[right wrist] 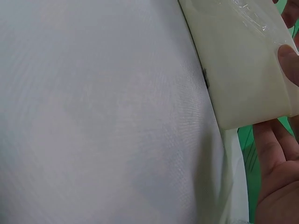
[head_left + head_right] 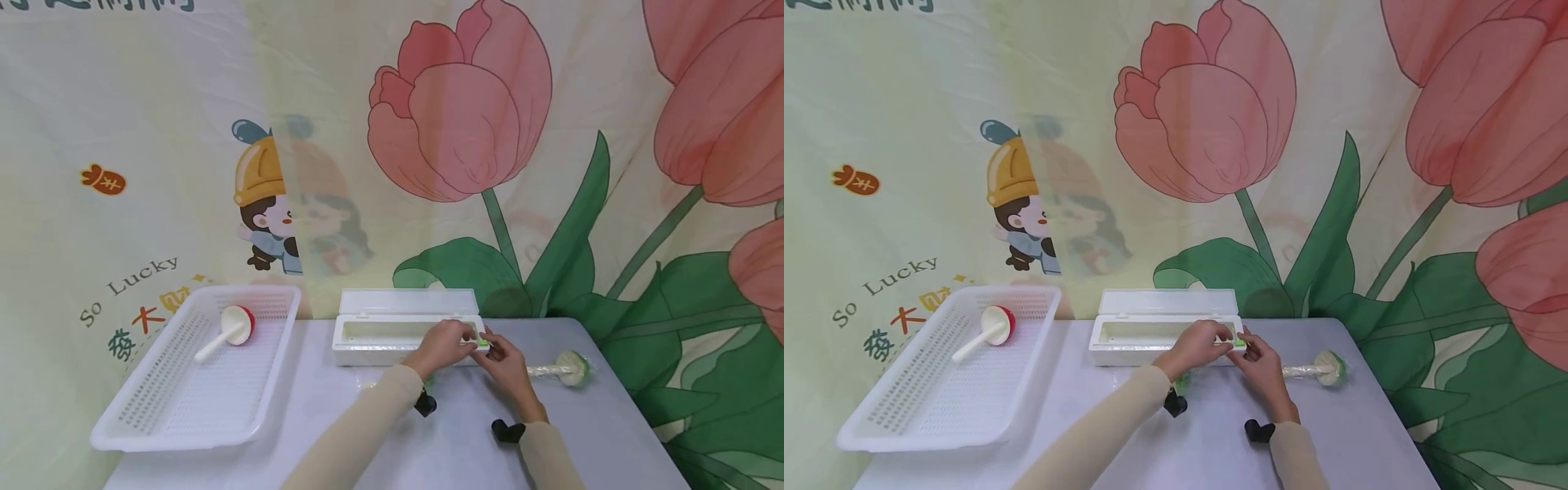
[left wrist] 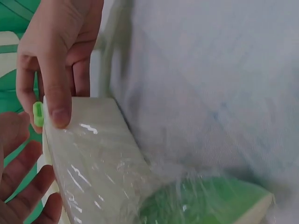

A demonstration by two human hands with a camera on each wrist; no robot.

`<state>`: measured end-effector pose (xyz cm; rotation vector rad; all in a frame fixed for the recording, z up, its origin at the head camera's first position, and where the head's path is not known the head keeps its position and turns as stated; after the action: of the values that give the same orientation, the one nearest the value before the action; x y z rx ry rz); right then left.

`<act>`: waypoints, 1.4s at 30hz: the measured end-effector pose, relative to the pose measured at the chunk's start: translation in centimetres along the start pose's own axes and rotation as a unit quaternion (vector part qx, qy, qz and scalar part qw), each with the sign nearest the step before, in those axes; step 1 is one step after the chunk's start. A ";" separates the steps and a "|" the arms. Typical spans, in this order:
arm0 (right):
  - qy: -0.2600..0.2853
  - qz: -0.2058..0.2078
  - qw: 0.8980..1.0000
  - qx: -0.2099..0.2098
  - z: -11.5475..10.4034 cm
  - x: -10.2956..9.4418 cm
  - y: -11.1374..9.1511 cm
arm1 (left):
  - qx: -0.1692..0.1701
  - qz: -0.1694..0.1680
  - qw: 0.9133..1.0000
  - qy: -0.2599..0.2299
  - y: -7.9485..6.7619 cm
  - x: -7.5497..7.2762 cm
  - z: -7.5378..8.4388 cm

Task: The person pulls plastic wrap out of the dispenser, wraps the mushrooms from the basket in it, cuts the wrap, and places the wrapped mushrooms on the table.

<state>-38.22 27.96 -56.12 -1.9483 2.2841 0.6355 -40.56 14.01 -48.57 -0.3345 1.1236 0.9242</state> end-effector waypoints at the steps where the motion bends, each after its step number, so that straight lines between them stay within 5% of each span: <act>1: -0.004 0.002 1.000 -0.001 0.0 0.0 0.1 | -0.002 0.006 1.000 -0.001 0.1 0.1 0.0; 17: 0.000 0.004 1.000 0.009 0.1 0.8 0.3 | -0.054 0.040 0.998 -0.012 0.2 0.2 0.0; 24: 0.003 -0.010 1.000 0.022 0.1 1.1 0.3 | -0.021 0.062 0.994 0.083 0.4 0.0 0.3; 34: 0.017 -0.022 0.999 0.028 0.1 1.2 0.3 | 0.000 0.032 0.986 0.164 -0.2 -0.5 0.3; 42: 0.011 -0.020 0.999 0.048 0.4 0.3 0.3 | -0.008 -0.015 0.991 0.136 -0.9 -1.5 -1.3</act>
<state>-38.61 27.82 -56.51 -1.9611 2.2381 0.4923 -40.87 11.92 -48.06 -0.4995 1.3570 0.8788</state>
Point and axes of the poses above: each hand's wrist, its own y-axis towards the middle knuckle, its own x-axis out of the palm, z = x × y, the point moved 8 cm from there along y, towards the middle knuckle, and after that the axes turned 3 degrees about -y, right-handed, at the moved point
